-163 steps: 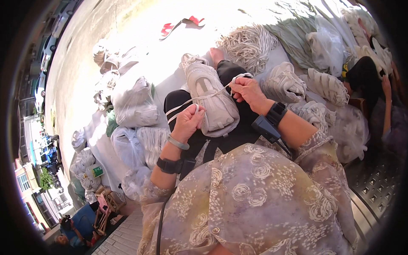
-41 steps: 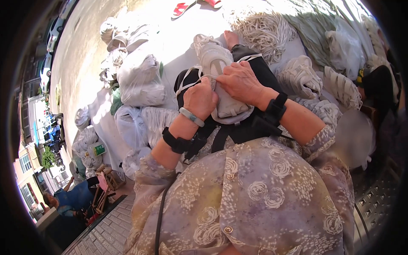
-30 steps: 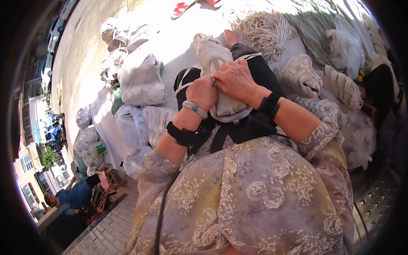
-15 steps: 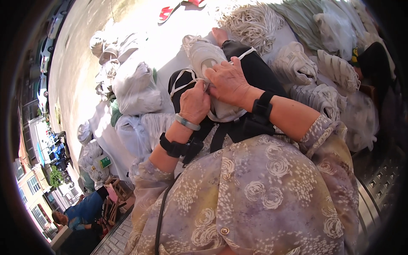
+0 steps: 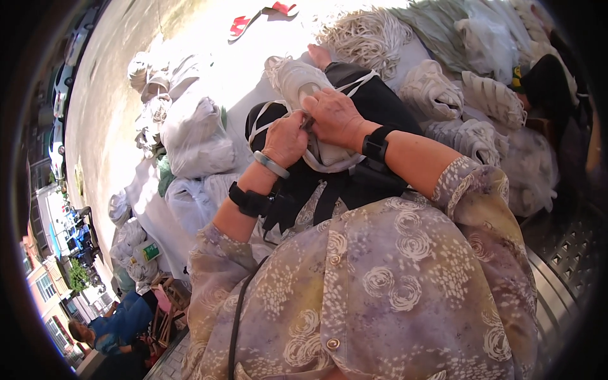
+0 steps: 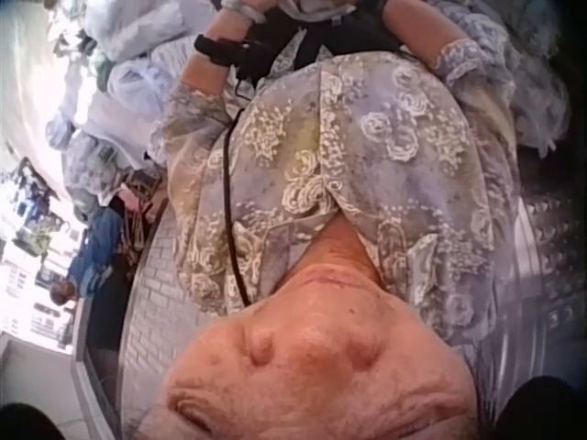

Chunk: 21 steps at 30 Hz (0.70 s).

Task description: Lace and tie the shoelaces on newly manufactured white sneakers.

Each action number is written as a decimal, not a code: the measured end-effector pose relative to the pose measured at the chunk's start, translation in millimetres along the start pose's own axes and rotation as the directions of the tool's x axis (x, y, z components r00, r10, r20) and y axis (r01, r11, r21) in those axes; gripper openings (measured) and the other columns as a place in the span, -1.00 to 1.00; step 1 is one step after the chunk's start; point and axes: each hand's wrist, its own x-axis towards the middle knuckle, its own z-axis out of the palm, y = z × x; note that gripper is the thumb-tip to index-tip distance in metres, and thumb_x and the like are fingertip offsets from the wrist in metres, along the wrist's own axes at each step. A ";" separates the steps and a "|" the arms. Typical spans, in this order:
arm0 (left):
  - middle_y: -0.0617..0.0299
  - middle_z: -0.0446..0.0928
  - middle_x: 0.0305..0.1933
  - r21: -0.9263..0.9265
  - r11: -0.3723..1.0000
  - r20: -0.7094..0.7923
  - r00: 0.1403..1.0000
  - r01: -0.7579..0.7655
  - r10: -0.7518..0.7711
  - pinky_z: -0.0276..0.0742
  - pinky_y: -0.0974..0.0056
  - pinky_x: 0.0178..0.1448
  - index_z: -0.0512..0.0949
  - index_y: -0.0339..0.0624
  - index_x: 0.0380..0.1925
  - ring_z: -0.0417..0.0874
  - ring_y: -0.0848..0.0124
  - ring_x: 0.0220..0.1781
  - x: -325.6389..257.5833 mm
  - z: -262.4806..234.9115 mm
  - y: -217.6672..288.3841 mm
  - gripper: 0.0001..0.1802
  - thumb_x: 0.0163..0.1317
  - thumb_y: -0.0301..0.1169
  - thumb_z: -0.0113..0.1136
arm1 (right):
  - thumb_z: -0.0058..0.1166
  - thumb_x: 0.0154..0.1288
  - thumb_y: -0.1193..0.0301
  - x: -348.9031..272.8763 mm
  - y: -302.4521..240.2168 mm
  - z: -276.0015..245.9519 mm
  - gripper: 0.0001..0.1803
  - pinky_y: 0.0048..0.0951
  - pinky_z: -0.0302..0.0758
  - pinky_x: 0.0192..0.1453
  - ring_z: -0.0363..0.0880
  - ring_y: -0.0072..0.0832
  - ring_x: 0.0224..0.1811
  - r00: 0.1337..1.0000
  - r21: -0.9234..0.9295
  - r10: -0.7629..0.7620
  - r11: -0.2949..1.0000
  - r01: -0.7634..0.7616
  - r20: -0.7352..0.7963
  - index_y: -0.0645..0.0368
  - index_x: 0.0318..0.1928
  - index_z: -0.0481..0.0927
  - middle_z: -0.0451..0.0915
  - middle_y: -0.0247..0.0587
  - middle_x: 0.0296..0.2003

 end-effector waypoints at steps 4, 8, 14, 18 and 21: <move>-0.15 0.52 -0.42 -0.030 0.999 -0.011 1.000 -0.014 0.014 0.43 -0.03 -0.14 0.49 -0.26 -0.35 0.54 -0.08 -0.26 4.6 -1.5 -8.5 -0.75 -0.08 -0.49 -0.07 | 0.05 -0.11 0.47 3.4 3.9 2.2 -0.78 -0.21 0.42 -0.13 0.47 -0.15 -0.24 0.999 -0.027 -0.037 0.999 0.037 0.011 0.16 -0.35 0.40 0.48 -0.12 -0.40; -0.16 0.52 -0.42 -0.050 0.998 -0.053 0.998 -0.030 0.027 0.43 -0.03 -0.13 0.49 -0.25 -0.38 0.54 -0.08 -0.26 4.5 -1.2 -14.8 -0.77 -0.08 -0.48 -0.07 | 0.05 -0.08 0.44 9.3 -0.9 5.1 -0.79 -0.19 0.41 -0.13 0.47 -0.15 -0.21 0.998 -0.039 0.007 0.999 -0.004 0.066 0.15 -0.34 0.40 0.48 -0.12 -0.38; -0.15 0.52 -0.42 -0.091 0.995 -0.085 0.996 -0.032 0.024 0.44 -0.02 -0.13 0.50 -0.25 -0.41 0.53 -0.09 -0.26 -0.9 2.5 -25.9 -0.79 -0.05 -0.46 -0.08 | 0.03 -0.08 0.45 15.3 -5.1 5.9 -0.80 -0.18 0.40 -0.15 0.46 -0.14 -0.22 0.991 -0.045 -0.001 0.999 0.007 0.132 0.14 -0.36 0.39 0.48 -0.13 -0.39; -0.17 0.52 -0.40 -0.100 0.995 -0.014 1.000 0.025 -0.026 0.43 0.00 -0.10 0.51 -0.25 -0.42 0.53 -0.09 -0.22 4.2 -3.8 -23.1 -0.80 -0.02 -0.44 -0.07 | 0.01 -0.09 0.46 18.5 -3.4 6.8 -0.82 -0.18 0.39 -0.17 0.45 -0.15 -0.22 0.991 -0.033 0.007 0.999 -0.003 0.131 0.13 -0.39 0.38 0.48 -0.15 -0.41; -0.19 0.52 -0.37 -0.117 0.991 0.053 0.997 0.058 -0.052 0.41 0.00 -0.08 0.51 -0.27 -0.42 0.53 -0.08 -0.19 4.6 -9.2 -22.6 -0.80 -0.01 -0.43 -0.06 | 0.02 -0.08 0.46 17.2 -3.8 7.9 -0.82 -0.21 0.40 -0.16 0.45 -0.17 -0.22 0.989 -0.022 0.040 0.999 -0.037 0.142 0.12 -0.39 0.37 0.47 -0.17 -0.41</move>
